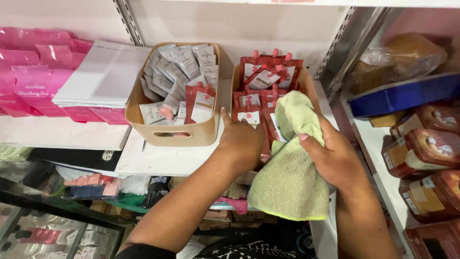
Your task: Cleaning individual soap bars and pouches with a cloth and organizing them into bins on a shelf.
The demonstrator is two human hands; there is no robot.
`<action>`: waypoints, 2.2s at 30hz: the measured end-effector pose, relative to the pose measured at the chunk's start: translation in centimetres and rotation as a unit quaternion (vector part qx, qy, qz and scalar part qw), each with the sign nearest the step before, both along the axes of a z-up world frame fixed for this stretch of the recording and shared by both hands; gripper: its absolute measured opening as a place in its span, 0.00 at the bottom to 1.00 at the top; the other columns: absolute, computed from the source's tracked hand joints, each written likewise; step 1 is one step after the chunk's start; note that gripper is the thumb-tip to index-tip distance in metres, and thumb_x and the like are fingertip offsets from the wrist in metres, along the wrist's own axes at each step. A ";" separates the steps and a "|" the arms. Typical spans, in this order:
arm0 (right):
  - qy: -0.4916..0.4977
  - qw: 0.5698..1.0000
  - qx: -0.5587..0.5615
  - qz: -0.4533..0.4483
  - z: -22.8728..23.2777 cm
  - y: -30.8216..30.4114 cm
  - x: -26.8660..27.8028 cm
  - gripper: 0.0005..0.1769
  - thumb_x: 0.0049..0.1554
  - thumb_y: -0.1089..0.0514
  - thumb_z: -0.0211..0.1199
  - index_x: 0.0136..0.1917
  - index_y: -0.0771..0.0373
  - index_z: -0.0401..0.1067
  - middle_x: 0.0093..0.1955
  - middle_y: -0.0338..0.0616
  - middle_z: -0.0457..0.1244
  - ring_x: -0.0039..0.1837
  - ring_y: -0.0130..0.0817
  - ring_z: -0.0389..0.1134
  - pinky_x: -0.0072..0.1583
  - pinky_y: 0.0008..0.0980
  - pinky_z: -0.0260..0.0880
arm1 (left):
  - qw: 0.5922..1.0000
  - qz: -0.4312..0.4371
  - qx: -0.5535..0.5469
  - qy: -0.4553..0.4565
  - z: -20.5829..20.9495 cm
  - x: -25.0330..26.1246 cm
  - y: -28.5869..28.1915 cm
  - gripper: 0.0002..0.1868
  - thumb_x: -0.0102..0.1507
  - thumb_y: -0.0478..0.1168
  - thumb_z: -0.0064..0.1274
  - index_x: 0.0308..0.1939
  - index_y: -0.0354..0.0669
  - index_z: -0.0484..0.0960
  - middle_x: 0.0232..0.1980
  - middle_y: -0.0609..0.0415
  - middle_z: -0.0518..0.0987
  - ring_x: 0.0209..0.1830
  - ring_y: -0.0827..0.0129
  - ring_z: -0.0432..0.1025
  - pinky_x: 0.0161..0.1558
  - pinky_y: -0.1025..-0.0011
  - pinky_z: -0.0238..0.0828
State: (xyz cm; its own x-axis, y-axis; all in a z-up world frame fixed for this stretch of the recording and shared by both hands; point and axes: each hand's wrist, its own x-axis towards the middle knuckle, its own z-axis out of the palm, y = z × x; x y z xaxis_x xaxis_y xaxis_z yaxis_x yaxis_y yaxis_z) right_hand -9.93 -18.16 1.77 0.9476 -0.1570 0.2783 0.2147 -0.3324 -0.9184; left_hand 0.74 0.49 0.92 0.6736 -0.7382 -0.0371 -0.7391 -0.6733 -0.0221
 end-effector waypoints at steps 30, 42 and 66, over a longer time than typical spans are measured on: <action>-0.196 0.916 -0.347 0.040 1.2 7.3 -2.3 0.40 0.66 0.37 0.47 0.83 0.60 0.51 0.88 0.62 0.37 0.89 0.64 0.33 0.83 0.59 0.34 | 0.195 -0.175 -0.713 0.651 -1.2 -2.2 -1.1 0.31 0.75 0.53 0.28 0.80 0.42 0.55 0.77 0.42 0.63 0.76 0.50 0.61 0.74 0.50 0.60; -0.191 0.980 0.010 -0.060 2.3 1.6 0.8 0.32 0.69 0.58 0.52 0.82 0.69 0.51 0.82 0.55 0.53 0.81 0.44 0.55 0.80 0.43 0.52 | 0.221 -0.133 -0.692 0.675 -0.2 -3.9 -0.2 0.27 0.74 0.39 0.36 0.78 0.38 0.61 0.74 0.42 0.70 0.72 0.57 0.68 0.73 0.59 0.63; -0.185 0.924 -0.322 0.088 1.6 5.9 -2.7 0.41 0.54 0.62 0.62 0.79 0.64 0.57 0.83 0.64 0.46 0.84 0.58 0.47 0.77 0.49 0.52 | 0.326 -0.075 -0.736 0.588 0.1 -4.3 0.2 0.34 0.69 0.52 0.40 0.78 0.52 0.55 0.73 0.52 0.66 0.71 0.60 0.64 0.69 0.57 0.63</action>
